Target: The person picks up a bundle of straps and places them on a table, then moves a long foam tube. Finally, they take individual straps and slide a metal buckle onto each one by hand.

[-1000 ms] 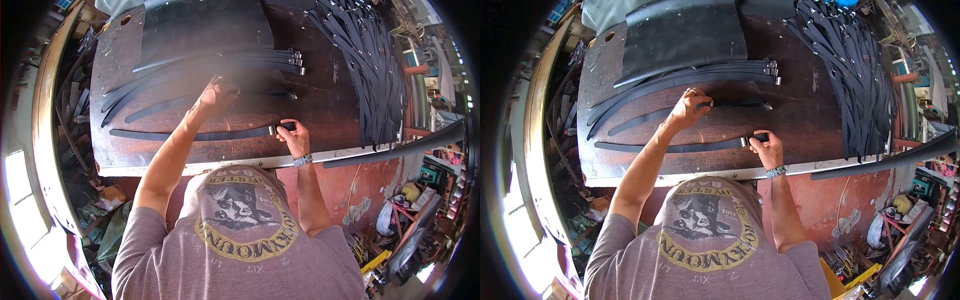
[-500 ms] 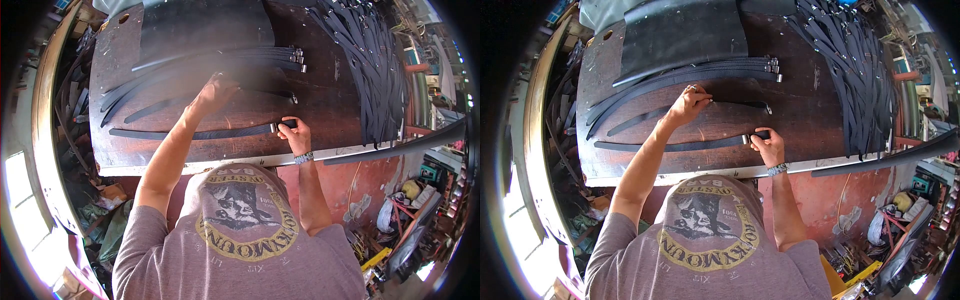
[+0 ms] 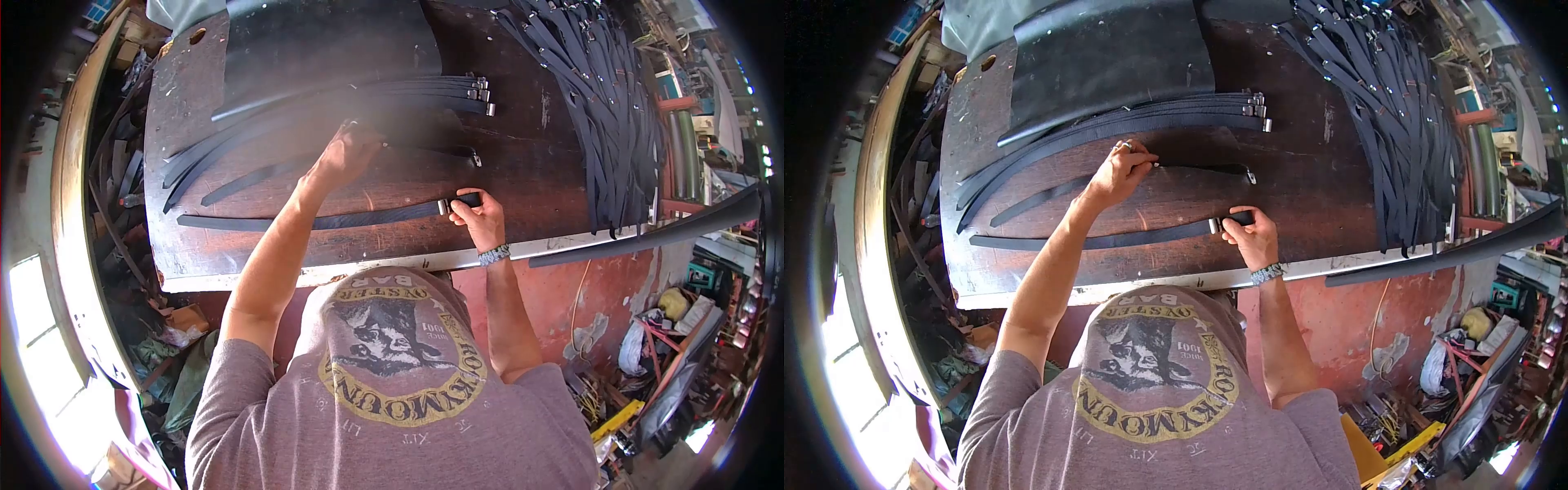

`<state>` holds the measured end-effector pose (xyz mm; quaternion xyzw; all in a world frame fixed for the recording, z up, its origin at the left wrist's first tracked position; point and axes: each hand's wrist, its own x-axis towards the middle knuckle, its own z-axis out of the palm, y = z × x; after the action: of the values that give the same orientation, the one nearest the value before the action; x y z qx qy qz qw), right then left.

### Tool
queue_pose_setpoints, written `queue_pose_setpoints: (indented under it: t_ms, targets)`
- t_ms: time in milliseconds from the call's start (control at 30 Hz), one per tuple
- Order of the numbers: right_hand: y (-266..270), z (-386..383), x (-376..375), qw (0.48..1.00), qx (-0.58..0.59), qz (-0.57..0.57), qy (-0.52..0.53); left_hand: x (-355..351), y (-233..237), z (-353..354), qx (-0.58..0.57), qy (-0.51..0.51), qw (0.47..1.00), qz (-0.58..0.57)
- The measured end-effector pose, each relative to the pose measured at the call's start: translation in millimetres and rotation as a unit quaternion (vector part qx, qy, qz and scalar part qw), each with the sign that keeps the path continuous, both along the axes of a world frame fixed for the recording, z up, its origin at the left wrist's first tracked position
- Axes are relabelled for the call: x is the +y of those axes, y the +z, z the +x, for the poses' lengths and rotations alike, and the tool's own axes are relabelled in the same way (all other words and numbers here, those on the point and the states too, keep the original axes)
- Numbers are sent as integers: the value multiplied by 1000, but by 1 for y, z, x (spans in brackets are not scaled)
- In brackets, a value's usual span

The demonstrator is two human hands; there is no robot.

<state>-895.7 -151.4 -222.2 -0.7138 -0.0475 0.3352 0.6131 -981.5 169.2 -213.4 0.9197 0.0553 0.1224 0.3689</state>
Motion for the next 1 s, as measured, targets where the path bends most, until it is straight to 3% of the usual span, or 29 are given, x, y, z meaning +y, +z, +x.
queue_pose_setpoints:
  t_ms: [400, 533, 833, 1000]
  targets:
    - [-3, 0, 0, 1000, -7, -3, -5, -11, 17, -9, 61, -11, 997, 36]
    - [0, 0, -1, 1000, 2, -2, -6, -17, 0, -21, 35, 0, 998, 52]
    - [-10, -8, 6, 947, -284, -152, 0, -38, -7, -34, 37, 37, 996, 74]
    - [2, -10, 11, 953, -241, -180, -25, -54, -11, -35, 42, 50, 995, 70]
